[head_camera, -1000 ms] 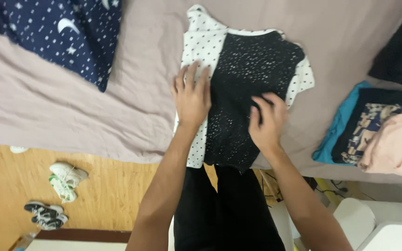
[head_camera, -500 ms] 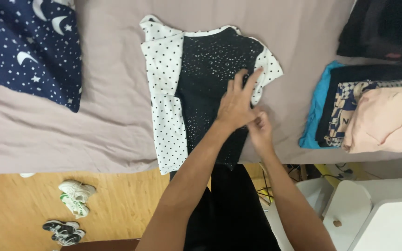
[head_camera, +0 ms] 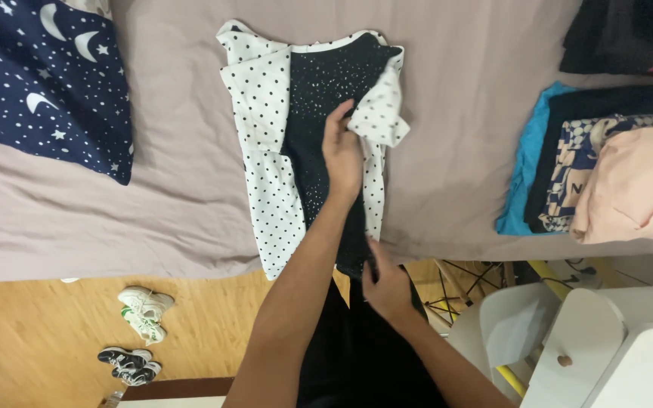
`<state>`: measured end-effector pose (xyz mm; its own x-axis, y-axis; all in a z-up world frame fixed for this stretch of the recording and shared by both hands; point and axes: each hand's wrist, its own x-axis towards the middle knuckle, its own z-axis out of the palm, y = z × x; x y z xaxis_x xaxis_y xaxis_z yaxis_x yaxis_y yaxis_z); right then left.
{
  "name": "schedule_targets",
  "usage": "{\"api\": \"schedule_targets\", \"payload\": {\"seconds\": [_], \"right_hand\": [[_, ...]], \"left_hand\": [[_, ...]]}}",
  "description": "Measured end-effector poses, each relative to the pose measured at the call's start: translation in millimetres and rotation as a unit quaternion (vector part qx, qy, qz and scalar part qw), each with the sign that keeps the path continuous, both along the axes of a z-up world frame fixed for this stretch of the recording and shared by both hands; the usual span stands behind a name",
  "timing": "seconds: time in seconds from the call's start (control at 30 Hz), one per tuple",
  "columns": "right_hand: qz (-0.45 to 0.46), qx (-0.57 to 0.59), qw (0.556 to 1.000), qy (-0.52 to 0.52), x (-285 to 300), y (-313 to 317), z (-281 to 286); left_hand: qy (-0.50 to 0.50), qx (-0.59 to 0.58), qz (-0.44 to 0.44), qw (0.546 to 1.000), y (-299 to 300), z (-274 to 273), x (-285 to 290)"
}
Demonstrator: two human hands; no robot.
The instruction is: The person folds several pieces of clothing on a bed, including a patterned shirt, a pink long-sleeved top, a polka-dotted top, a black t-shirt, and a pink t-shirt. Each item is smoothed out, folded into a compact rectangle, and placed onto a growing stack.
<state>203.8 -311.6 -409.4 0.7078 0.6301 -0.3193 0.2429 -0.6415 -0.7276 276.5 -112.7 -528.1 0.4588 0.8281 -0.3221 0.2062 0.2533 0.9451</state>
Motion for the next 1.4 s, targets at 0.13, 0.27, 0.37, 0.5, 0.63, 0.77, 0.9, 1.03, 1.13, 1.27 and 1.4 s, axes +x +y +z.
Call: {"api": "schedule_targets", "payload": {"seconds": [0.13, 0.27, 0.37, 0.5, 0.63, 0.77, 0.9, 1.03, 1.13, 1.27, 1.4], "right_hand": [[0.052, -0.071, 0.990, 0.107, -12, 12, 6], [0.095, -0.116, 0.976, 0.156, -19, 12, -6], [0.113, -0.073, 0.985, 0.107, -25, 7, -14], [0.135, -0.085, 0.982, 0.098, -27, 8, -16], [0.160, -0.134, 0.972, 0.104, -28, 14, -12], [0.193, -0.165, 0.957, 0.140, -34, 21, -13], [0.237, -0.183, 0.925, 0.236, -25, 39, -8], [0.247, -0.106, 0.914, 0.305, -18, 47, -11], [0.238, -0.042, 0.942, 0.232, -11, 51, -14], [0.262, 0.065, 0.952, 0.148, 9, 68, -8], [0.207, 0.055, 0.956, 0.200, 27, 69, -31]], "left_hand": [[-0.110, -0.291, 0.104, 0.945, 32, 48, -4], [-0.092, 0.092, -0.084, 0.988, 33, 79, -6], [0.099, 0.204, -0.192, 0.955, 35, 101, 1], [0.121, 0.168, -0.115, 0.971, 31, 65, -1], [0.179, 0.110, -0.037, 0.977, 57, 76, -8], [0.095, -0.023, 0.009, 0.995, 97, 86, -24], [0.107, -0.005, -0.001, 0.994, 134, 81, -36], [0.168, -0.126, 0.019, 0.977, 135, 93, -30], [0.217, 0.066, 0.000, 0.974, 112, 95, -25], [0.271, 0.145, -0.036, 0.951, 90, 97, -20], [0.245, 0.233, -0.044, 0.940, 75, 83, -34]]}}
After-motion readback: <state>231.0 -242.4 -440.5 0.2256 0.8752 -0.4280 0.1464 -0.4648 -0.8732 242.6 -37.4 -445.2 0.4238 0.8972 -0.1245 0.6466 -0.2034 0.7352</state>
